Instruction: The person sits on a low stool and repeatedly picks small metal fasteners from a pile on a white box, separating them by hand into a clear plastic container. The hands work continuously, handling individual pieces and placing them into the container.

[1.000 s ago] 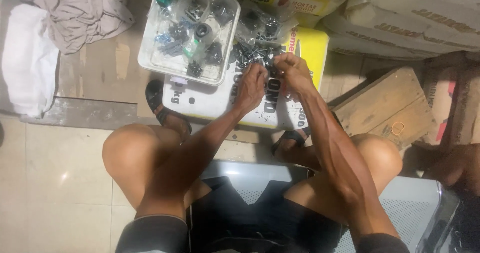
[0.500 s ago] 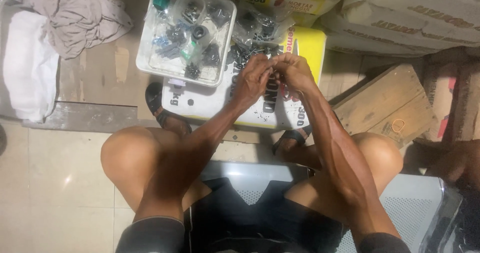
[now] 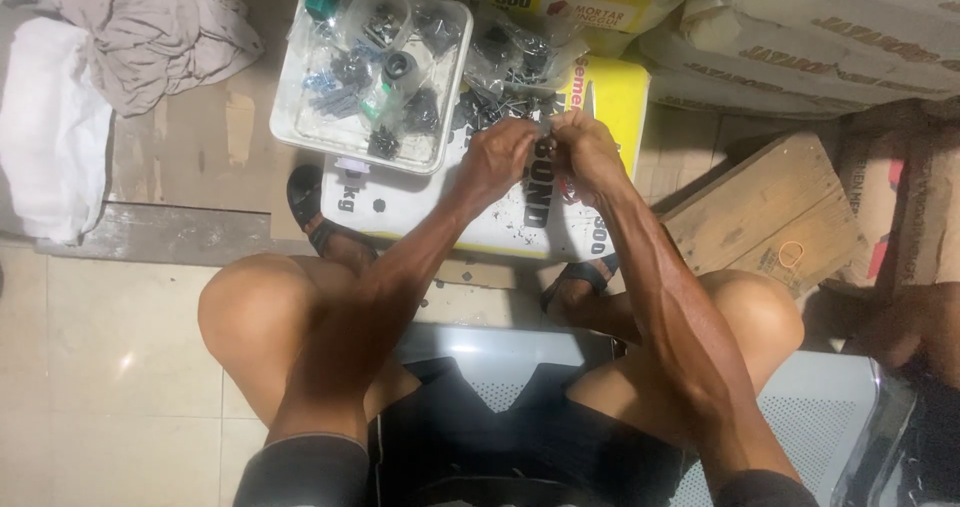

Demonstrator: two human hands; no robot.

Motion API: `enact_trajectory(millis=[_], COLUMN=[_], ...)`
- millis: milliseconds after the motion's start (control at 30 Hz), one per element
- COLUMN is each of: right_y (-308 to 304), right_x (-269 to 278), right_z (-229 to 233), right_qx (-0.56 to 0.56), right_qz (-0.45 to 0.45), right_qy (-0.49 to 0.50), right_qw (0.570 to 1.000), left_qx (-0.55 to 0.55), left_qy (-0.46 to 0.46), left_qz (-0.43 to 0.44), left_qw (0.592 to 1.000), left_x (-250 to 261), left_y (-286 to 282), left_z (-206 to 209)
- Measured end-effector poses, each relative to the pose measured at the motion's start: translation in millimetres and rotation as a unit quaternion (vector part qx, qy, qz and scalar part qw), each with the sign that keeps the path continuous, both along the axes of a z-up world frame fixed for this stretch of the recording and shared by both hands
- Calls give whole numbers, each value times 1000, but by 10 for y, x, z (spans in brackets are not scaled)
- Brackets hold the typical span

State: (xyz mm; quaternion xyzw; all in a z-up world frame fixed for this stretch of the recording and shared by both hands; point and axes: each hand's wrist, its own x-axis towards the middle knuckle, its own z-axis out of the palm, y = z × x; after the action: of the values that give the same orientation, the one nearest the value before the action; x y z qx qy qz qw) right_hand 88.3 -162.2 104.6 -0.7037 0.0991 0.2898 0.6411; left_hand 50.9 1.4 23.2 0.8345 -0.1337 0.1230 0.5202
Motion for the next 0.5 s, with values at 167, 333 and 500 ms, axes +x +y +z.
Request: enact_trajectory(millis=[167,333,500], right_y=[130,60,1], right_x=[-108,-30,33], right_z=[85,-70,-162], right_qx=[13,2,-48], right_qz=[-22,-29,41], right_qy=[-47,-46,-60], right_qw=[999,999,996], left_qx=[-73,7,121], left_qy=[38,-19,-71], left_qz=[31,26,5], left_qw=[996,999,990], left_x=[32,-50,57], left_y=[-116,-5,-36], left_z=[-307,308,167])
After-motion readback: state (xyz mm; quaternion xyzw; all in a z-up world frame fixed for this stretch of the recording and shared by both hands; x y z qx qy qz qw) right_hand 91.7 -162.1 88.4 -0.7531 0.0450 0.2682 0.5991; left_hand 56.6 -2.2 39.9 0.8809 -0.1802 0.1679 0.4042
